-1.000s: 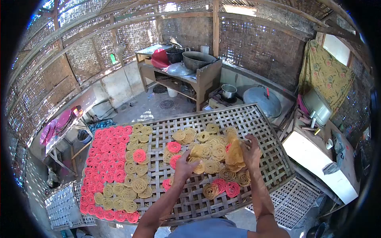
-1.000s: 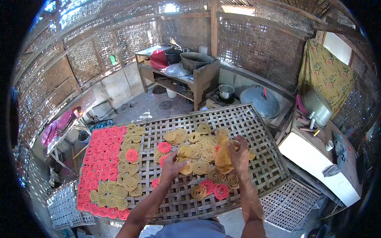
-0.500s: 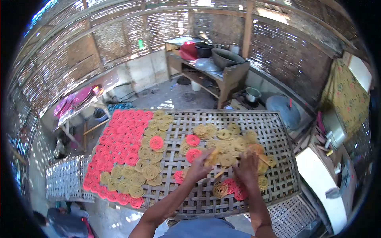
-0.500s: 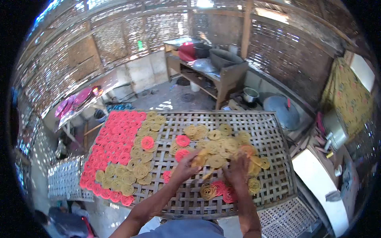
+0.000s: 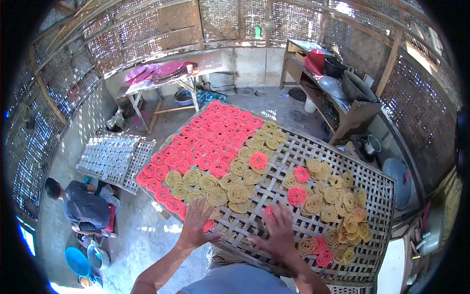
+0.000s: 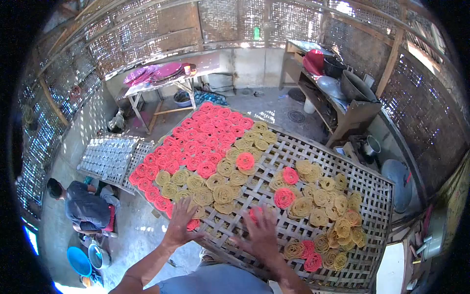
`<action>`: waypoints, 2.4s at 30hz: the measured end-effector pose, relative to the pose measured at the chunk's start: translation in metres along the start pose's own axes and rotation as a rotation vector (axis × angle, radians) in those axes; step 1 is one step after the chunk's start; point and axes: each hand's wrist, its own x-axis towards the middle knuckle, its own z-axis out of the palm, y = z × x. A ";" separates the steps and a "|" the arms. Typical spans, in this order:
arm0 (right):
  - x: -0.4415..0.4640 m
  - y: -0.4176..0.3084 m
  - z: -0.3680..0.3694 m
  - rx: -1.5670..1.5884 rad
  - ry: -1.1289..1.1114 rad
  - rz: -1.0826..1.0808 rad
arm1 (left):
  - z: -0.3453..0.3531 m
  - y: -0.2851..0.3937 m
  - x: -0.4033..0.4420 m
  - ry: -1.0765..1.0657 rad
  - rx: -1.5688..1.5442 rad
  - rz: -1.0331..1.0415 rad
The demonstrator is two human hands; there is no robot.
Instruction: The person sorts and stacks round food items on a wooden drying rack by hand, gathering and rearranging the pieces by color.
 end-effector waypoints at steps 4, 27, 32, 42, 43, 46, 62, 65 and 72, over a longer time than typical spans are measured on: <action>0.067 -0.016 0.037 -0.071 -0.096 -0.229 | 0.015 -0.033 -0.010 -0.080 0.165 -0.003; 0.107 -0.009 0.094 -0.339 -0.158 0.014 | -0.004 -0.094 0.078 -0.225 -0.176 0.389; 0.113 0.010 0.083 -0.165 -0.073 0.081 | -0.034 -0.085 0.115 0.017 -0.514 0.091; 0.108 0.010 0.026 1.010 0.597 0.653 | 0.013 -0.094 0.154 0.150 -1.035 -0.301; 0.107 0.004 0.016 1.139 0.615 0.686 | 0.016 -0.093 0.155 0.119 -0.966 -0.271; 0.096 0.013 0.022 1.330 0.616 0.790 | 0.009 -0.083 0.158 -0.160 -0.824 -0.204; 0.080 0.030 0.032 0.845 0.670 0.922 | 0.074 -0.051 0.181 -0.347 -1.353 -0.226; 0.071 0.042 0.043 0.341 0.580 0.717 | 0.073 -0.058 0.187 -0.309 -1.565 -0.285; 0.120 -0.010 0.042 -0.082 0.372 0.336 | 0.076 -0.057 0.186 -0.358 -1.653 -0.285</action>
